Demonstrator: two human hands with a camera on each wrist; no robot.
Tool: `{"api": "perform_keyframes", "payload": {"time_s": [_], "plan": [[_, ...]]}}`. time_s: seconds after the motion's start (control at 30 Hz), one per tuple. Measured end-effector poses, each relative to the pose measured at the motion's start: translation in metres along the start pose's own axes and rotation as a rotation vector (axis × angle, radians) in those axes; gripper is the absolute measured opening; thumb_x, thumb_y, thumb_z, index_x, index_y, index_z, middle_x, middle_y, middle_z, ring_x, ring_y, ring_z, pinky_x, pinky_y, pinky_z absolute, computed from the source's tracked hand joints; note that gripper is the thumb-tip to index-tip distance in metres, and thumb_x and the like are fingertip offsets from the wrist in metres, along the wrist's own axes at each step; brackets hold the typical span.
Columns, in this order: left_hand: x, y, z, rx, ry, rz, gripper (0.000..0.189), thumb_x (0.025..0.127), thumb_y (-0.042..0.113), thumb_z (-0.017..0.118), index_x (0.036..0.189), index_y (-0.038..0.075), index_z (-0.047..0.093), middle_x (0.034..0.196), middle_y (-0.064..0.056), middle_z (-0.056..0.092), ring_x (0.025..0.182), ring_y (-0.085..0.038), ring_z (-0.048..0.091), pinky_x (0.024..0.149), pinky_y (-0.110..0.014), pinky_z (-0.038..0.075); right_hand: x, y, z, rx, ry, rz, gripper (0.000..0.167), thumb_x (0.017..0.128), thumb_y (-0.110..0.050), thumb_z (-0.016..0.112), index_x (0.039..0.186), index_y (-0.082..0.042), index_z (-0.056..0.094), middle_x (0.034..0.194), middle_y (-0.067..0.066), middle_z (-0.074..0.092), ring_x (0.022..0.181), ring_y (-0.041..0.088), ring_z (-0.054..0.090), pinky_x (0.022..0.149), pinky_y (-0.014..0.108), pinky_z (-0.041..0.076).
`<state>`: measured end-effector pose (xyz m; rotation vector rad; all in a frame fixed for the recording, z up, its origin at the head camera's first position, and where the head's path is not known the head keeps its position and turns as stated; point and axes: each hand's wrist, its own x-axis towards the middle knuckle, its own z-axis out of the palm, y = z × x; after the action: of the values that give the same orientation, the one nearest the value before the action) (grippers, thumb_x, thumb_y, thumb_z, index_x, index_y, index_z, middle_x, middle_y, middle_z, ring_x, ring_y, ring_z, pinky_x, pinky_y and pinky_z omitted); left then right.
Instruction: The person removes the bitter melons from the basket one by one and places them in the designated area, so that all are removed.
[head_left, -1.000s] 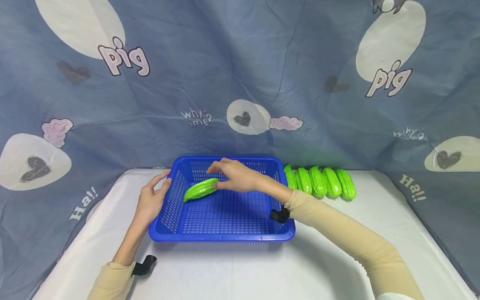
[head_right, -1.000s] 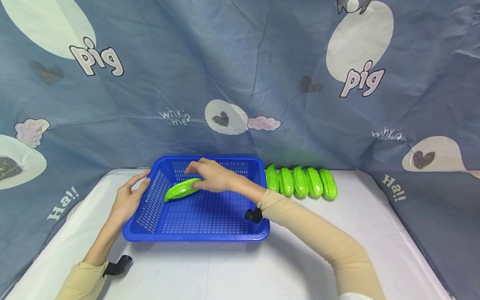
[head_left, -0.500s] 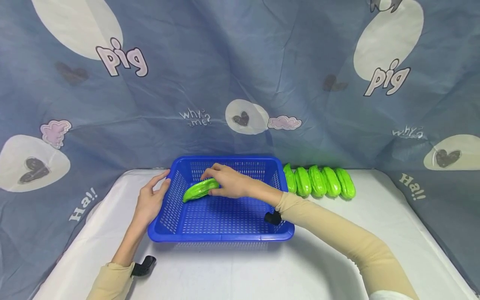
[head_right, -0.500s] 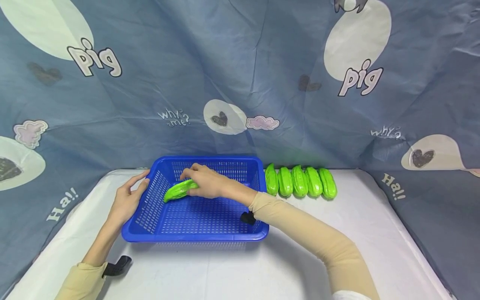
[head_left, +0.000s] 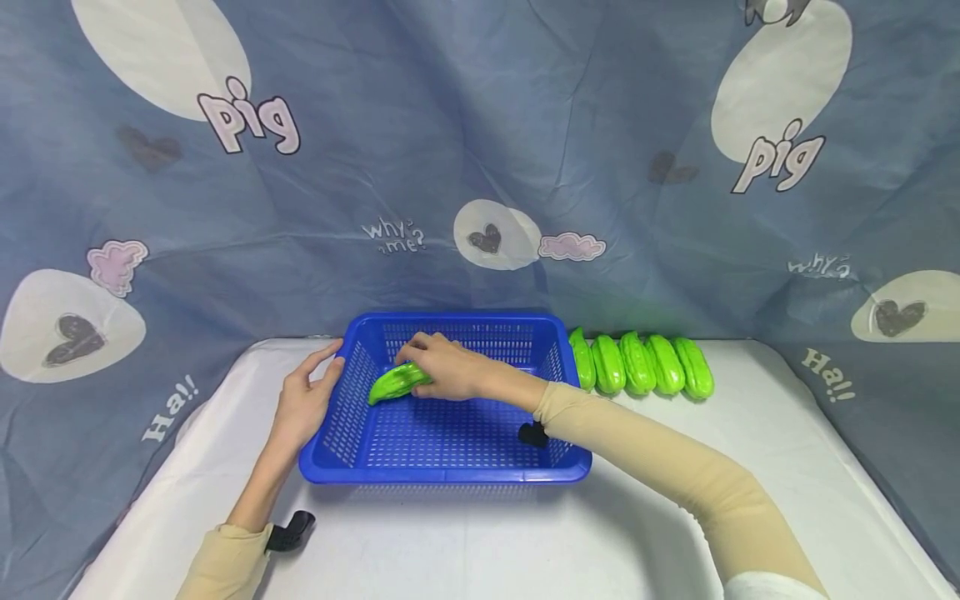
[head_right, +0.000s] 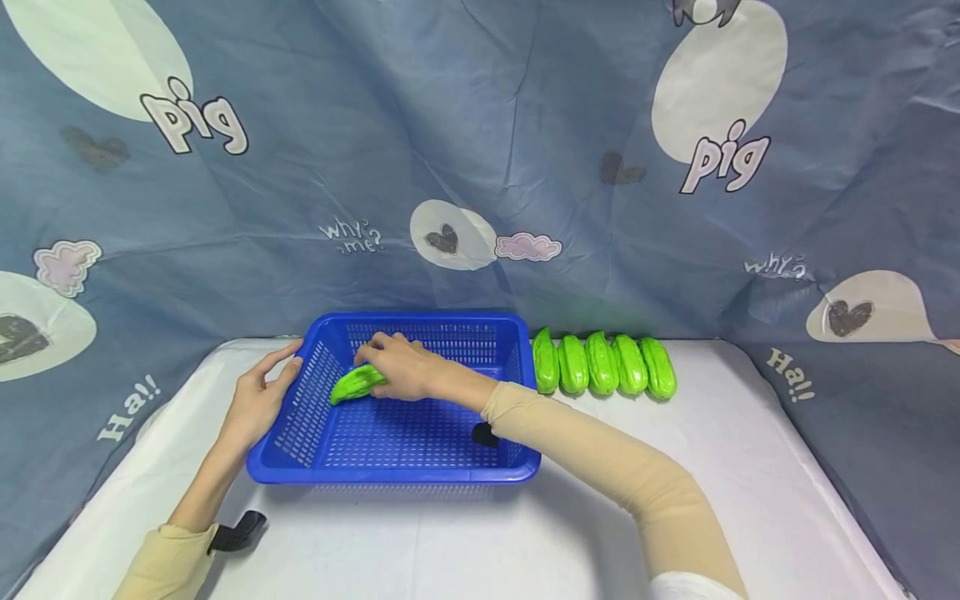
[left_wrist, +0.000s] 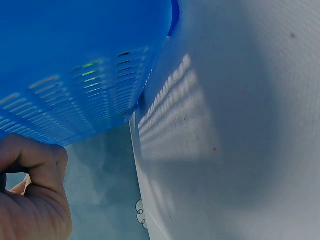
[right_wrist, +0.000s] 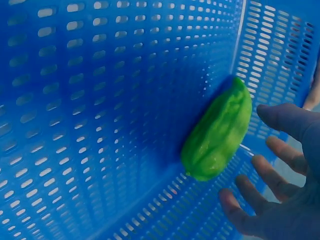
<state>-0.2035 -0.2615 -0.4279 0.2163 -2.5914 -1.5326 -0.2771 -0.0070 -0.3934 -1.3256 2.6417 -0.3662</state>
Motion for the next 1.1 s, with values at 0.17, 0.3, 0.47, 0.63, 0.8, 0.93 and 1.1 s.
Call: {"api": "perform_keyframes", "payload": {"time_s": [0.17,0.3,0.47,0.63,0.8,0.93,1.1], "plan": [[-0.001,0.000,0.000,0.001,-0.003,-0.001,0.056,0.113,0.046,0.054,0.163,0.021,0.050,0.096,-0.017,0.084,0.062,-0.002,0.069,0.058,-0.025,0.054,0.004,-0.003,0.007,-0.077,-0.033,0.024,0.055,0.104,-0.029,0.075,0.154,-0.023,0.056,0.162,0.006,0.051,0.146,0.033,0.052,0.118,0.058,0.049],[-0.002,0.000,0.000,0.000,-0.004,0.003,0.056,0.113,0.046,0.054,0.163,0.020,0.050,0.097,-0.019,0.084,0.062,-0.002,0.069,0.058,-0.025,0.054,0.005,-0.005,0.012,-0.096,-0.062,0.043,0.057,0.104,-0.032,0.074,0.157,-0.026,0.052,0.166,0.004,0.047,0.149,0.033,0.049,0.119,0.061,0.046],[-0.001,0.001,0.000,0.002,-0.004,0.004,0.056,0.113,0.045,0.054,0.163,0.020,0.050,0.102,-0.022,0.083,0.063,-0.001,0.069,0.059,-0.025,0.054,0.007,-0.006,0.015,-0.121,-0.075,0.064,0.064,0.104,-0.032,0.074,0.161,-0.028,0.047,0.172,0.003,0.040,0.154,0.036,0.045,0.122,0.064,0.043],[-0.002,0.002,0.000,0.014,-0.001,0.007,0.056,0.113,0.046,0.053,0.163,0.021,0.050,0.110,-0.026,0.081,0.066,0.002,0.069,0.061,-0.024,0.054,0.008,-0.006,0.016,-0.147,-0.100,0.076,0.073,0.104,-0.033,0.074,0.167,-0.029,0.039,0.175,0.003,0.036,0.159,0.038,0.038,0.123,0.067,0.040],[-0.002,0.003,0.000,0.011,0.003,0.012,0.055,0.113,0.046,0.054,0.162,0.020,0.051,0.108,-0.025,0.082,0.065,0.002,0.069,0.061,-0.024,0.054,0.011,-0.005,0.018,-0.178,-0.112,0.088,0.075,0.103,-0.034,0.074,0.168,-0.030,0.037,0.170,0.004,0.043,0.157,0.036,0.041,0.122,0.065,0.042],[-0.002,0.003,0.000,-0.002,0.006,0.021,0.055,0.113,0.044,0.054,0.162,0.018,0.051,0.101,-0.022,0.083,0.063,0.000,0.069,0.059,-0.025,0.054,0.013,-0.005,0.020,-0.181,-0.098,0.093,0.072,0.103,-0.034,0.075,0.166,-0.030,0.040,0.166,0.006,0.047,0.155,0.034,0.044,0.122,0.062,0.043],[-0.002,0.002,0.000,-0.007,-0.001,0.015,0.055,0.113,0.044,0.054,0.162,0.018,0.050,0.103,-0.023,0.083,0.064,0.000,0.069,0.059,-0.025,0.055,0.016,-0.006,0.023,-0.183,-0.082,0.085,0.065,0.104,-0.032,0.074,0.161,-0.028,0.044,0.162,0.007,0.050,0.148,0.032,0.050,0.119,0.058,0.048]]}}
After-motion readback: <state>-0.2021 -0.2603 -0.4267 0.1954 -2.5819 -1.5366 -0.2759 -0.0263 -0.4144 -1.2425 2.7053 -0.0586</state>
